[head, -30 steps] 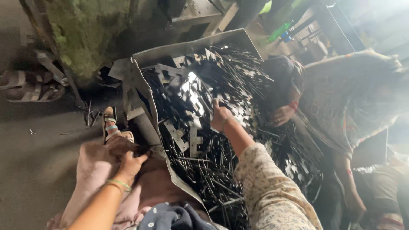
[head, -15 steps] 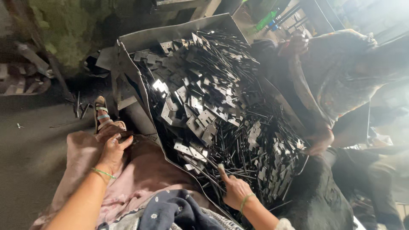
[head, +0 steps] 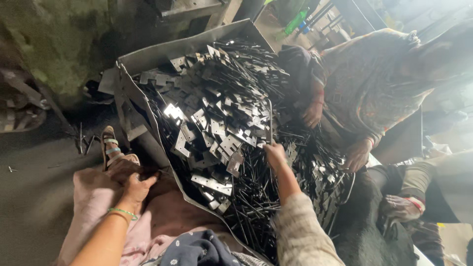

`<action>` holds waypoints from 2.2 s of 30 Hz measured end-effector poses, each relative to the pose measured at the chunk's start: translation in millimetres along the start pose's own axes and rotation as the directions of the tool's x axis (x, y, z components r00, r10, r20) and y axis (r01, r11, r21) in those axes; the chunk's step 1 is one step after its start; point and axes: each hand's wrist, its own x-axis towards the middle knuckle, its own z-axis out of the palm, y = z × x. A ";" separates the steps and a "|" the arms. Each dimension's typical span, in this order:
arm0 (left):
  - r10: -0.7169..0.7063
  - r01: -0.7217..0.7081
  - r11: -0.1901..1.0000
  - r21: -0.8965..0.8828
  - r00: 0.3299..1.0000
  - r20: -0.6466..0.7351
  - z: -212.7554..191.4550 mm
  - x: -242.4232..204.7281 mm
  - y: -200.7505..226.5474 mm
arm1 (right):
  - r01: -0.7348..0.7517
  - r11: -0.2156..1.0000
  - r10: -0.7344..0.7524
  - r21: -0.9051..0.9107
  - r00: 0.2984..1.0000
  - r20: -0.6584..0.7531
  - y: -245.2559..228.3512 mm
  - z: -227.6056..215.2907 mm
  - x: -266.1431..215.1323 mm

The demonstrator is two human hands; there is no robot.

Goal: The person sits on the floor and sorts small metal brackets and pins from a large pile in a metal bin. They pick up items by hand, inspect them, and place them back into the bin or onto a nearby surface.

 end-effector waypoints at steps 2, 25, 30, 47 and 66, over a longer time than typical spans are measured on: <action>0.048 -0.048 0.999 0.000 0.999 0.020 0.0 3.7 -4.2 | -0.074 0.997 0.074 -0.036 0.997 0.013 -15.9 31.8 41.0; 0.021 0.005 0.971 -0.237 0.994 0.110 -17.1 -7.9 3.5 | 0.321 0.711 -0.226 -0.625 0.947 0.229 32.7 -7.2 -232.1; 0.024 -0.023 0.999 -0.043 1.000 0.012 -10.1 4.1 -5.8 | 0.439 0.805 -0.529 -0.398 0.836 -0.146 -6.7 -13.9 -192.4; 0.096 -0.090 0.992 -0.090 0.994 0.060 -25.3 -0.3 -8.6 | 0.476 0.087 -0.460 -0.875 0.798 0.388 -110.4 113.3 -13.2; 0.035 -0.033 0.999 -0.021 0.994 0.106 -55.3 9.7 -24.0 | 0.263 0.948 -0.312 -0.177 0.875 -0.371 54.7 -52.6 -253.8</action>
